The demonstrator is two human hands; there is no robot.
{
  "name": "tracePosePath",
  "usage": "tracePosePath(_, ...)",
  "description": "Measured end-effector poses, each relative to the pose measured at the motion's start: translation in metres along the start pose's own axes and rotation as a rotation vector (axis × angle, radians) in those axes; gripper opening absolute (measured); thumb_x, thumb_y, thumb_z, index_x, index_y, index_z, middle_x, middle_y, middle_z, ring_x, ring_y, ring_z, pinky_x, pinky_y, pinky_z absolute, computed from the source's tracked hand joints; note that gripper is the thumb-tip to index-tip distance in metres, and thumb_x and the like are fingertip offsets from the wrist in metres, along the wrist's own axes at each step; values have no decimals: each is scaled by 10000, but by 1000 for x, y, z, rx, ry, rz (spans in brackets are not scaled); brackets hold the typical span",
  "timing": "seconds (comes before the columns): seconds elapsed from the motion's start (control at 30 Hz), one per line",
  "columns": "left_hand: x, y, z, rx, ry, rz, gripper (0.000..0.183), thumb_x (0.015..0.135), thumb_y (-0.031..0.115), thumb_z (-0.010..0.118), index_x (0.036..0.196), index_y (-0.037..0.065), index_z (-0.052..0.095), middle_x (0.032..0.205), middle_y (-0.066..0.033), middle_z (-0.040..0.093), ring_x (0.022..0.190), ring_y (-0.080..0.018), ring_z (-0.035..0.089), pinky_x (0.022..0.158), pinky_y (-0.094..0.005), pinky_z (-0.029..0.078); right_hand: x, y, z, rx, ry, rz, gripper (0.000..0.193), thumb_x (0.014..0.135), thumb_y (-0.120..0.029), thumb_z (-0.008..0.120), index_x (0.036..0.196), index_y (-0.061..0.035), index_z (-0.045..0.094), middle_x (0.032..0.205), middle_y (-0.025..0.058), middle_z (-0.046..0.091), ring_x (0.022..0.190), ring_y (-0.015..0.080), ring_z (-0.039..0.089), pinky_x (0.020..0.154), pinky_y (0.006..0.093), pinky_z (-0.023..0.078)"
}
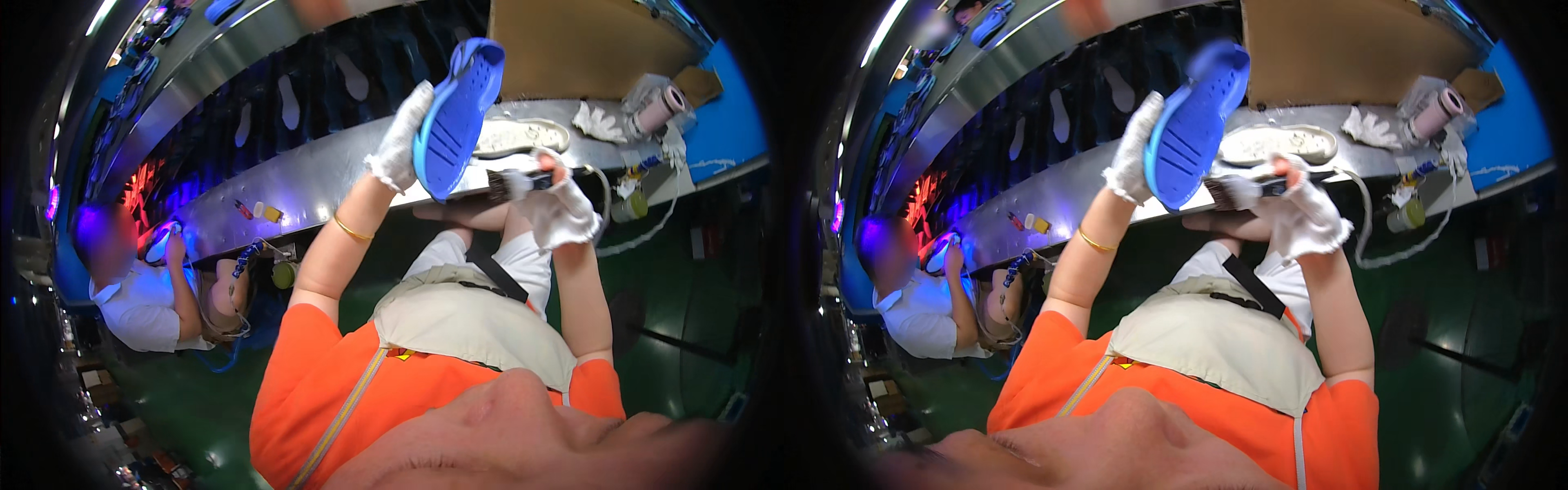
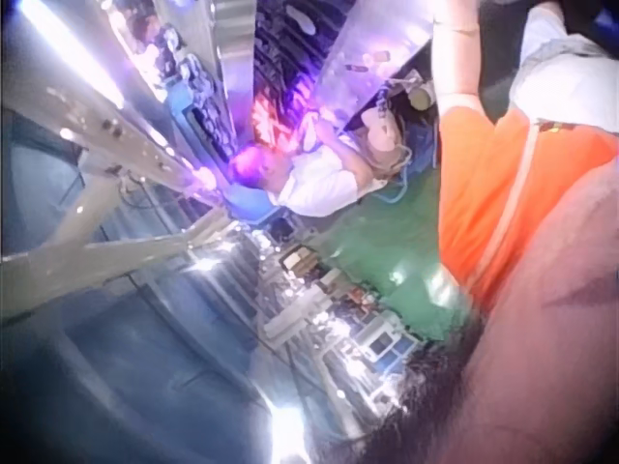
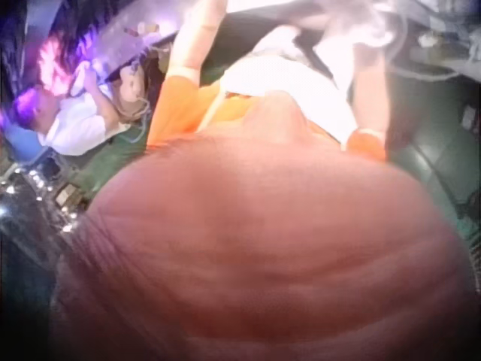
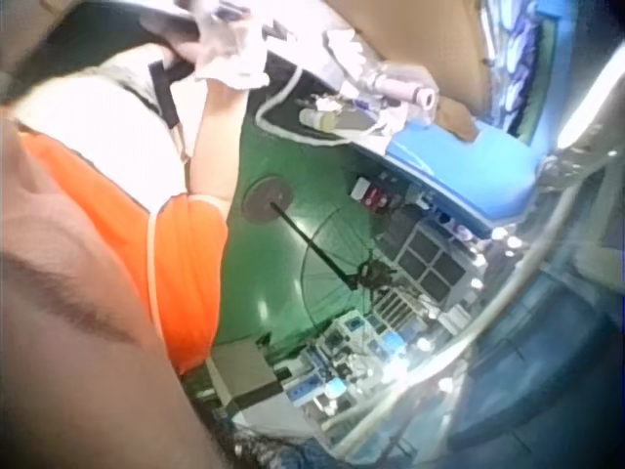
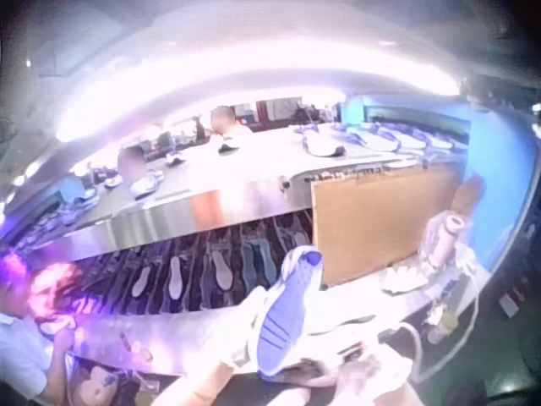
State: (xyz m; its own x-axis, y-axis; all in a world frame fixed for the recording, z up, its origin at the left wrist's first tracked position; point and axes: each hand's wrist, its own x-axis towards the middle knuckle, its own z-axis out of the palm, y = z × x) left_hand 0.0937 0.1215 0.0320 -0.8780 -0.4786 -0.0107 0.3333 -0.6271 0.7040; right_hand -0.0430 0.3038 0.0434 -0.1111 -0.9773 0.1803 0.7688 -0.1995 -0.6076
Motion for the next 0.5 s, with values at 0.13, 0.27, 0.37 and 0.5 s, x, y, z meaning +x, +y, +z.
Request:
tracePosePath(0.13,24,96,17,-27,-383,134,758,897,595,268,1312,-31,366,1135,-293,526,989,-393,578,797,-470,525,-5,-21,-18,-47,83,-164,188,893,-270,567,977,-106,534,1181,139,518,1165,316,449,1019,482,312)
tracePosePath(0.27,39,178,68,387,-225,798,319,849,268,533,1040,14,569,930,-158,618,838,-279,606,727,-379,487,-2,-16,-3,-65,86,-215,173,895,-236,569,976,-87,536,1043,57,567,1073,243,524,968,426,387)
tracePosePath(0.37,42,217,40,1934,656,1785,324,832,257,531,1053,24,570,947,-156,632,844,-291,617,764,-356,496,4,-9,4,-71,77,-203,155,899,-219,563,972,-85,539,1056,52,544,1081,254,520,967,418,398)
tracePosePath(0.5,57,208,59,2181,763,1572,307,784,228,558,1004,15,588,902,-167,633,833,-331,604,748,-399,484,1,-15,-9,-133,136,-245,166,900,-205,561,1007,-77,554,1065,53,549,1067,252,537,947,420,433)
